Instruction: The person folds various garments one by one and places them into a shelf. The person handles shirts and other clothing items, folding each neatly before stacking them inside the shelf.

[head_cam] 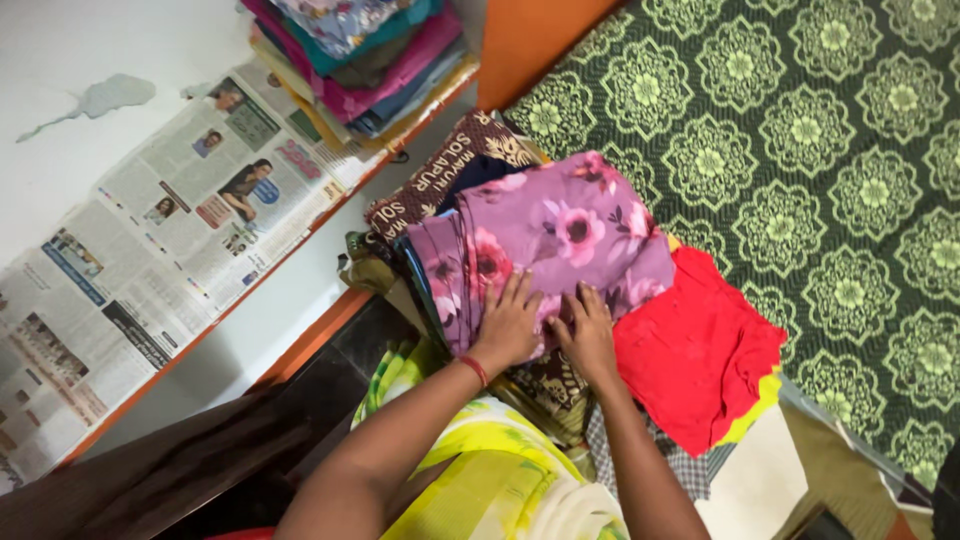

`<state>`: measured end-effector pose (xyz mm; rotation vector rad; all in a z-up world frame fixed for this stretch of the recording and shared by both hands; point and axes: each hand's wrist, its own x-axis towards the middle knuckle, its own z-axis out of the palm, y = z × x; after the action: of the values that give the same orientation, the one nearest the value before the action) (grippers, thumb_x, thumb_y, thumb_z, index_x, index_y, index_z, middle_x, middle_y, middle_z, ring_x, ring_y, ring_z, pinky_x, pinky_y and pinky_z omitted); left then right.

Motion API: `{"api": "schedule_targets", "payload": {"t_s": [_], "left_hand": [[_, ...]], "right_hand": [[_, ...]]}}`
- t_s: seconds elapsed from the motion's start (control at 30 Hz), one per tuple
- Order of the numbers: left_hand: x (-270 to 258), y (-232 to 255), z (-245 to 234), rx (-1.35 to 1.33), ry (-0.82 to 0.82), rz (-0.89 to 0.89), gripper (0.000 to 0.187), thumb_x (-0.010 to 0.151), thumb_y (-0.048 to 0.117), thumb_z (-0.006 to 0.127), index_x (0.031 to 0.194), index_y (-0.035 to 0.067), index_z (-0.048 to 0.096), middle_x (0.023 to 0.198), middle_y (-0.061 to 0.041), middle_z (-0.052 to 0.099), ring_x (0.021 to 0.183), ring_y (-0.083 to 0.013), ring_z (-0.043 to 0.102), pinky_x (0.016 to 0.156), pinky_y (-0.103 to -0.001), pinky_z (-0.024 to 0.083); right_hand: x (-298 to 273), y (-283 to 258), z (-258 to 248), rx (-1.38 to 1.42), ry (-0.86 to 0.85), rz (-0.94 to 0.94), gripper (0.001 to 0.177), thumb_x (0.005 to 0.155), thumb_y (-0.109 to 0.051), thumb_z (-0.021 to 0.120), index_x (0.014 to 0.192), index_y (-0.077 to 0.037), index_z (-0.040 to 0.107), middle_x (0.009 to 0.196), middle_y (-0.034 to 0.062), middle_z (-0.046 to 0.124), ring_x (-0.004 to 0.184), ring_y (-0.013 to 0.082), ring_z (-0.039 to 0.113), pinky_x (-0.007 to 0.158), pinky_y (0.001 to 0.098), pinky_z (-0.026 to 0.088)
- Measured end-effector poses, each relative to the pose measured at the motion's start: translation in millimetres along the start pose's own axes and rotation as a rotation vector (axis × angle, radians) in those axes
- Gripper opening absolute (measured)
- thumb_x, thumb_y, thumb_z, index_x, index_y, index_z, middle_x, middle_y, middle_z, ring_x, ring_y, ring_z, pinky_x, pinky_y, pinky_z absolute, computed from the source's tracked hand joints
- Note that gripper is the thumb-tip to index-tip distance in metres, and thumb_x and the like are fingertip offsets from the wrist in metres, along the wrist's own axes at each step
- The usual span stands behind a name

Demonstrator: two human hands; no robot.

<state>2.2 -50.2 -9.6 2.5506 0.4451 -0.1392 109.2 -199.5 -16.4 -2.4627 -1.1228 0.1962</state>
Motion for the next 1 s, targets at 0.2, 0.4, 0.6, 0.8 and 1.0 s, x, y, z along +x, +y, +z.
{"api": "schedule_targets", "payload": {"t_s": [0.2, 0.4, 0.6, 0.8, 1.0], "left_hand": [[-8, -9, 21, 0.220, 0.151, 0.055, 0.084, 0.079, 0.036, 0.077, 0.154, 0.020, 0.043, 0.168, -0.013, 0.019, 0.156, -0.0328, 0.009, 0.119, -0.069, 0.003], [-13, 20, 2, 0.094, -0.071, -0.138, 0.091, 0.076, 0.042, 0.079, 0.155, 0.020, 0.038, 0.169, -0.013, 0.012, 0.156, -0.0362, 0.003, 0.114, -0.074, 0.005], [-9, 71, 18, -0.043, 0.025, -0.052, 0.077, 0.081, 0.041, 0.079, 0.143, 0.009, 0.049, 0.155, -0.022, 0.037, 0.145, -0.0431, 0.028, 0.109, -0.071, 0.022], [2, 106, 77, -0.355, 0.213, 0.293, 0.046, 0.080, 0.025, 0.082, 0.117, 0.003, 0.065, 0.120, -0.021, 0.065, 0.112, -0.0406, 0.061, 0.097, -0.047, 0.048], [28, 111, 106, -0.695, 0.139, -0.211, 0.055, 0.080, 0.032, 0.081, 0.120, 0.001, 0.060, 0.085, -0.016, 0.069, 0.080, -0.0348, 0.069, 0.073, -0.043, 0.054]], "right_hand": [[-9, 14, -8, 0.076, -0.027, -0.031, 0.051, 0.087, -0.027, 0.076, 0.129, 0.000, 0.063, 0.151, 0.0246, 0.049, 0.140, 0.0430, 0.044, 0.116, 0.0500, 0.035], [-42, 29, -20, 0.077, 0.098, 0.025, 0.044, 0.090, -0.020, 0.075, 0.128, -0.001, 0.064, 0.150, 0.0226, 0.051, 0.142, 0.0408, 0.045, 0.119, 0.0488, 0.037], [-108, 63, -47, -0.004, 0.251, 0.221, 0.054, 0.090, -0.022, 0.079, 0.137, -0.002, 0.061, 0.156, 0.0214, 0.047, 0.147, 0.0401, 0.041, 0.120, 0.0530, 0.033], [-164, 112, -61, -0.113, 0.241, 0.326, 0.073, 0.076, -0.022, 0.083, 0.143, -0.012, 0.056, 0.161, 0.0189, 0.038, 0.147, 0.0411, 0.036, 0.118, 0.0558, 0.030], [-179, 128, -38, -0.084, 0.319, 0.334, 0.070, 0.082, -0.023, 0.083, 0.146, -0.014, 0.057, 0.166, 0.0179, 0.033, 0.152, 0.0402, 0.032, 0.122, 0.0555, 0.028]]}}
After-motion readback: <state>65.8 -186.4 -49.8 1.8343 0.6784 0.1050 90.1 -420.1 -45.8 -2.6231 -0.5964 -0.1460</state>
